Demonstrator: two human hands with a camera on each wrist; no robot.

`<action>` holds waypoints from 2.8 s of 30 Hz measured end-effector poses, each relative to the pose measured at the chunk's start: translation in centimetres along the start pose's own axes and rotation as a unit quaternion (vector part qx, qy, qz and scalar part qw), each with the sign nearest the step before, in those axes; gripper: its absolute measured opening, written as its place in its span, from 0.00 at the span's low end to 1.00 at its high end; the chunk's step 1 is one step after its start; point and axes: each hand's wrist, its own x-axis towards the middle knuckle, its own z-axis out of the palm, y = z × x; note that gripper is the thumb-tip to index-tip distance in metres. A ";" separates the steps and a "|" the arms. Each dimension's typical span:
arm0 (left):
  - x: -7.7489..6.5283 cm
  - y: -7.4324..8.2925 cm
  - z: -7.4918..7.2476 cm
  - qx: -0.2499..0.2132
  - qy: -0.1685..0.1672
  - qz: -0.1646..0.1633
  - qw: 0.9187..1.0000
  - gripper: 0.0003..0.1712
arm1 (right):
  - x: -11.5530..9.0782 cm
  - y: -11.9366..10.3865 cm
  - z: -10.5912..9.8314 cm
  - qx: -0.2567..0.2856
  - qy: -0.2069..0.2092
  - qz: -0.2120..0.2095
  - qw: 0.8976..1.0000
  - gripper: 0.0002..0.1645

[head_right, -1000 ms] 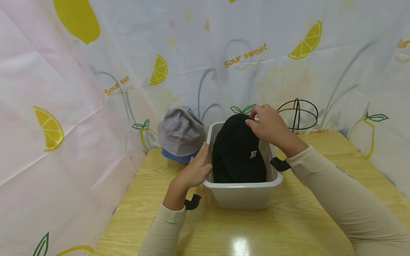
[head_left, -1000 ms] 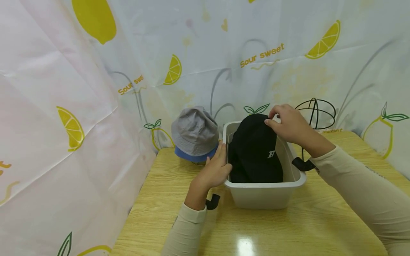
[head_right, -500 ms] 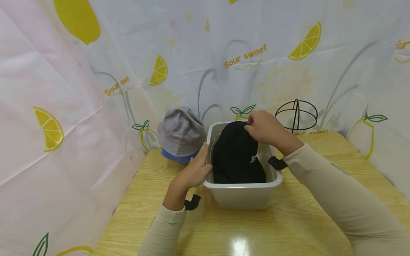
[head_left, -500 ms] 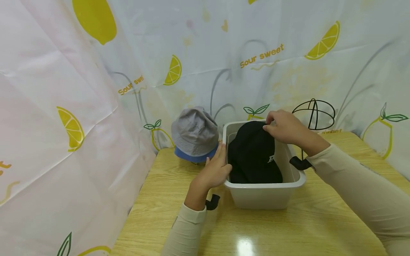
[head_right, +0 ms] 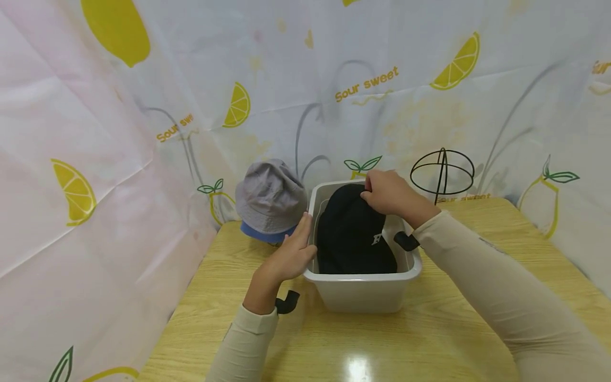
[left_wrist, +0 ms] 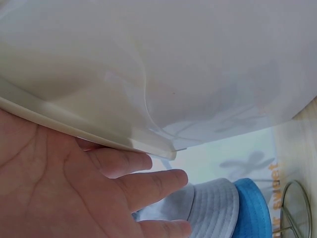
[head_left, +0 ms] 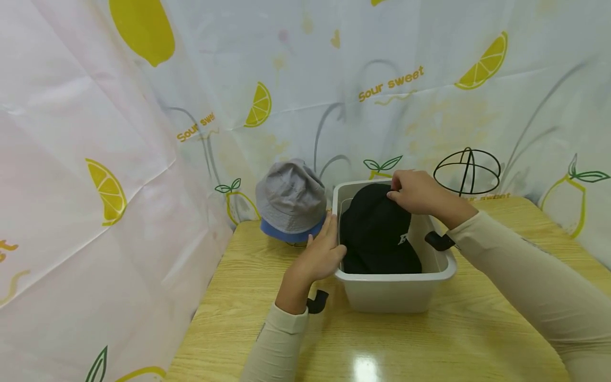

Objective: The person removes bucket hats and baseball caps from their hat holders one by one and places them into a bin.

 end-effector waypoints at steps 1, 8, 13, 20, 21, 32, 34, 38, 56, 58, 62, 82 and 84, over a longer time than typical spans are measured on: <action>0.0 0.0 0.0 0.000 0.000 0.000 1.000 0.46 | 0.2 0.1 0.1 -0.005 -0.003 0.001 1.000 0.13; -0.1 0.2 0.0 0.001 0.000 -0.003 1.000 0.46 | 0.8 0.3 0.4 -0.029 -0.014 -0.009 0.999 0.13; -0.2 0.1 0.0 -0.002 -0.001 -0.003 1.000 0.46 | 1.3 0.0 1.0 -0.035 -0.024 -0.023 0.999 0.13; -0.2 0.0 0.0 0.002 -0.002 -0.004 1.000 0.45 | 1.8 -0.2 2.3 -0.047 -0.045 -0.058 0.996 0.28; -0.2 0.0 0.0 0.003 -0.002 -0.004 1.000 0.46 | 1.9 -0.2 2.5 -0.054 -0.048 -0.065 0.995 0.30; 0.0 0.1 -0.2 0.003 0.002 0.002 1.000 0.46 | 2.2 -0.6 3.3 -0.059 -0.123 -0.049 0.989 0.44; 0.0 0.1 -0.2 0.003 0.002 0.003 1.000 0.46 | 2.1 -0.7 3.4 -0.057 -0.139 -0.047 0.987 0.46; 0.0 0.2 -0.2 0.002 0.002 0.003 1.000 0.46 | 2.1 -0.8 3.8 -0.053 -0.174 -0.054 0.982 0.49; 0.0 0.2 0.0 0.010 0.000 -0.005 1.000 0.46 | 2.4 -0.7 5.2 -0.066 -0.232 -0.078 0.967 0.54; 0.0 0.2 0.0 0.009 0.000 -0.006 1.000 0.46 | 2.4 -0.7 5.2 -0.070 -0.233 -0.078 0.967 0.54; 0.0 0.2 -0.1 0.010 0.000 -0.008 1.000 0.46 | 2.5 -0.8 5.4 -0.077 -0.237 -0.078 0.965 0.54; -0.1 0.1 -0.1 0.012 0.003 -0.002 1.000 0.46 | 2.7 -1.0 7.0 -0.130 -0.269 -0.083 0.951 0.53; -0.1 0.1 -0.1 0.011 0.003 -0.003 1.000 0.46 | 2.7 -1.1 7.1 -0.135 -0.272 -0.083 0.949 0.52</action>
